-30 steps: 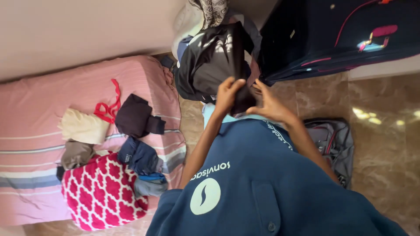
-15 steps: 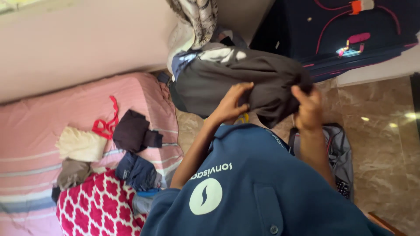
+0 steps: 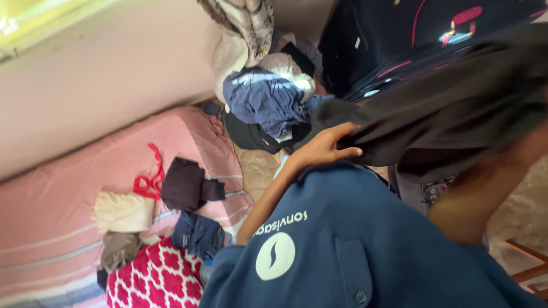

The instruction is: Folding various pieces of clothing and placing them in a suitcase and on a bed.

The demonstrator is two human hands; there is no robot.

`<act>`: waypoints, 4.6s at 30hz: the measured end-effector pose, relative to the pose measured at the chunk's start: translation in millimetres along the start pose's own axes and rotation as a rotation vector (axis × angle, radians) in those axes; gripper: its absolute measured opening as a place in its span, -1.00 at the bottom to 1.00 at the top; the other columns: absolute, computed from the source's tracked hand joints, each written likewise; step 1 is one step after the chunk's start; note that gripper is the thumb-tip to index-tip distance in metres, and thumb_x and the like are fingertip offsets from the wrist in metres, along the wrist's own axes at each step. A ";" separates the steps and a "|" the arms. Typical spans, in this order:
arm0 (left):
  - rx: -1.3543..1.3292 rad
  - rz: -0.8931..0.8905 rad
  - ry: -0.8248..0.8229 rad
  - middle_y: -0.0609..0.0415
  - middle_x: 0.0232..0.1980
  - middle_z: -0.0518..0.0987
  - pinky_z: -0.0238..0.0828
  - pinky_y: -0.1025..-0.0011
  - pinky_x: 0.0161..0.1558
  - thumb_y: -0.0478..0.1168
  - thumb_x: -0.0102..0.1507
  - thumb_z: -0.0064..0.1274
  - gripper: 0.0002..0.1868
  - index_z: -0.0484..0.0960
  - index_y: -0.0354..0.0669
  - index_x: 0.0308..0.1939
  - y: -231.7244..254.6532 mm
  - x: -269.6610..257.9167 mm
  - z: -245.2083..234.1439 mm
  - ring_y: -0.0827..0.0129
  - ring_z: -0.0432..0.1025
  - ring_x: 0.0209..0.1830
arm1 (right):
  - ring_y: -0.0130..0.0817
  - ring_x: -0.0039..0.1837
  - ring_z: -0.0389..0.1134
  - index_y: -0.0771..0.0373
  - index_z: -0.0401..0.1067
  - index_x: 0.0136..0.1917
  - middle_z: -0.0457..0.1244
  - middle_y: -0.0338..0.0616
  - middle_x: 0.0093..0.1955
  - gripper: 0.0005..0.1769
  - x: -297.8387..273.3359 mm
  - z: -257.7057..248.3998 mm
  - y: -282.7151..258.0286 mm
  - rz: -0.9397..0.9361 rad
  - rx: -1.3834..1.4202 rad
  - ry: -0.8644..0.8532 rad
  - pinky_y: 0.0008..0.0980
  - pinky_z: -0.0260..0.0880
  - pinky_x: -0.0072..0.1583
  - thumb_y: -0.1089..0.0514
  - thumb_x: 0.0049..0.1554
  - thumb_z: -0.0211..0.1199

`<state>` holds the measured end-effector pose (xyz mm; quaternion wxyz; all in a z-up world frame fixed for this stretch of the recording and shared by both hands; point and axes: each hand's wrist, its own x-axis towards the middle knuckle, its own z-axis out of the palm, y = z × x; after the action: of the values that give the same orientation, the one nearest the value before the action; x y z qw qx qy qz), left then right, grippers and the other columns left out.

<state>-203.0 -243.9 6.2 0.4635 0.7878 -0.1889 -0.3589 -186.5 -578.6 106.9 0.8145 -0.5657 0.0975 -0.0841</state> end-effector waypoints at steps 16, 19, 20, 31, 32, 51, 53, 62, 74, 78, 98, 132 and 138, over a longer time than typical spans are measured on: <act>-0.630 0.338 0.403 0.07 -0.07 0.46 0.34 0.44 -0.01 -0.11 0.49 0.06 -0.71 0.52 -0.32 0.06 -27.9 21.4 4.9 0.48 0.36 -0.06 | -0.56 0.17 0.28 0.34 0.39 0.31 0.30 -0.29 0.16 -0.60 -40.6 78.1 149.5 0.268 -0.187 -0.369 -0.49 0.29 0.23 0.01 0.37 0.06; -0.279 0.504 0.464 0.00 0.10 0.43 0.36 0.37 0.11 -0.08 0.29 0.19 -0.50 0.45 -0.36 0.16 38.7 -3.6 -22.5 0.34 0.38 0.11 | -0.56 0.19 0.29 0.34 0.40 0.31 0.31 -0.27 0.17 -0.61 -40.4 79.6 136.4 0.228 -0.171 -0.295 -0.50 0.29 0.26 0.01 0.40 0.05; -0.088 0.596 0.531 -0.09 0.18 0.42 0.32 0.31 0.15 -0.04 0.15 0.27 -0.31 0.41 -0.43 0.19 61.7 -10.9 -32.0 0.21 0.36 0.19 | -0.56 0.23 0.30 0.34 0.39 0.31 0.32 -0.25 0.20 -0.61 -39.6 83.3 127.9 0.175 -0.155 -0.257 -0.51 0.28 0.30 0.00 0.42 0.04; -0.577 0.398 0.658 0.08 0.08 0.63 0.42 0.44 0.16 -0.30 0.39 0.13 -0.68 0.58 -0.34 0.20 5.1 17.3 -22.4 0.45 0.47 0.09 | -0.42 0.25 0.31 0.32 0.03 0.56 0.30 -0.15 0.24 -0.20 -36.7 116.8 102.4 0.060 -0.306 -0.521 -0.42 0.33 0.25 0.07 0.21 0.33; -0.707 0.358 0.634 0.10 0.04 0.63 0.42 0.47 0.09 -0.30 0.39 0.12 -0.70 0.59 -0.36 0.18 3.7 18.3 -25.8 0.50 0.47 0.02 | -0.35 0.20 0.32 0.31 -0.05 0.59 0.29 -0.06 0.22 -0.04 -35.0 125.5 97.2 -0.052 -0.489 -0.577 -0.37 0.36 0.20 0.08 0.11 0.43; -0.812 0.266 0.678 0.16 0.01 0.64 0.39 0.58 0.04 -0.25 0.45 0.01 -0.67 0.54 -0.37 0.24 -24.4 6.8 -22.8 0.58 0.46 -0.05 | -0.35 0.09 0.50 0.29 0.34 0.41 0.45 -0.17 -0.04 -0.51 -46.5 108.2 118.8 0.106 -0.737 -0.381 -0.33 0.46 0.18 0.19 0.23 0.26; -0.762 0.200 0.547 0.14 -0.06 0.61 0.37 0.55 -0.06 -0.24 0.52 0.02 -0.72 0.60 -0.42 0.18 -36.0 8.0 -13.5 0.55 0.42 -0.12 | -0.03 0.21 0.36 0.46 0.17 0.43 0.32 0.12 0.17 -0.20 -49.1 115.9 119.1 -0.258 -0.603 -0.497 -0.18 0.34 0.19 0.12 0.05 0.44; -0.870 0.221 0.445 0.18 0.03 0.61 0.38 0.55 0.11 -0.29 0.40 -0.02 -0.70 0.54 -0.35 0.20 -20.2 5.9 -16.5 0.56 0.46 0.01 | -0.14 0.15 0.45 0.23 0.38 0.35 0.41 0.03 0.09 -0.31 -66.7 96.8 169.3 0.294 -0.899 -0.462 -0.23 0.43 0.16 0.04 0.01 0.49; -0.830 -0.205 0.212 0.22 -0.27 0.54 0.32 0.54 -0.25 -0.25 0.32 0.06 -0.82 0.63 -0.31 -0.11 -136.4 22.3 50.8 0.58 0.36 -0.32 | -0.38 0.24 0.37 0.28 0.35 0.37 0.35 -0.13 0.26 -0.56 -43.6 -80.3 384.6 0.443 -0.537 -0.228 -0.33 0.37 0.27 0.21 0.22 0.23; -0.851 -0.322 0.192 0.22 -0.29 0.56 0.35 0.51 -0.24 -0.23 0.31 0.05 -0.85 0.59 -0.25 -0.13 -181.7 34.1 101.4 0.55 0.38 -0.33 | -0.30 0.27 0.36 0.32 0.43 0.26 0.36 -0.07 0.22 -0.63 -46.4 -165.0 614.4 0.230 -0.683 -0.299 -0.29 0.35 0.27 0.26 0.18 0.21; -0.796 -0.475 0.240 0.24 -0.53 0.42 0.15 0.56 -0.60 -0.30 0.28 0.04 -0.84 0.52 -0.24 -0.40 -387.4 165.9 172.5 0.64 0.27 -0.66 | -0.02 0.45 0.28 -0.11 0.45 0.35 0.22 -0.13 0.45 -0.61 -24.7 -288.5 1168.8 0.456 -1.715 -0.837 0.16 0.37 0.30 -0.11 0.34 0.00; -0.800 0.149 0.429 0.27 -0.42 0.38 0.25 0.51 -0.37 -0.23 0.34 0.08 -0.76 0.38 -0.20 -0.35 13.8 -18.0 60.8 0.62 0.26 -0.40 | -0.30 0.39 0.28 0.39 0.41 0.35 0.29 -0.01 0.33 -0.62 94.3 122.4 299.2 0.066 -0.297 -1.021 -0.31 0.19 0.45 0.14 0.38 0.05; -0.660 0.263 0.646 0.23 -0.31 0.43 0.30 0.52 -0.21 -0.21 0.34 0.09 -0.84 0.52 -0.24 -0.21 10.5 -33.8 -1.7 0.59 0.31 -0.25 | -0.38 0.11 0.38 0.30 0.44 0.27 0.27 -0.07 0.28 -0.59 96.5 168.5 313.8 0.044 -0.635 -1.065 -0.37 0.38 0.20 0.01 0.27 0.13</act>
<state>-224.1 -226.8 29.0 0.7653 0.6392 -0.0090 -0.0750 -42.1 -341.5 -136.1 0.5450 -0.7424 -0.2904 0.2599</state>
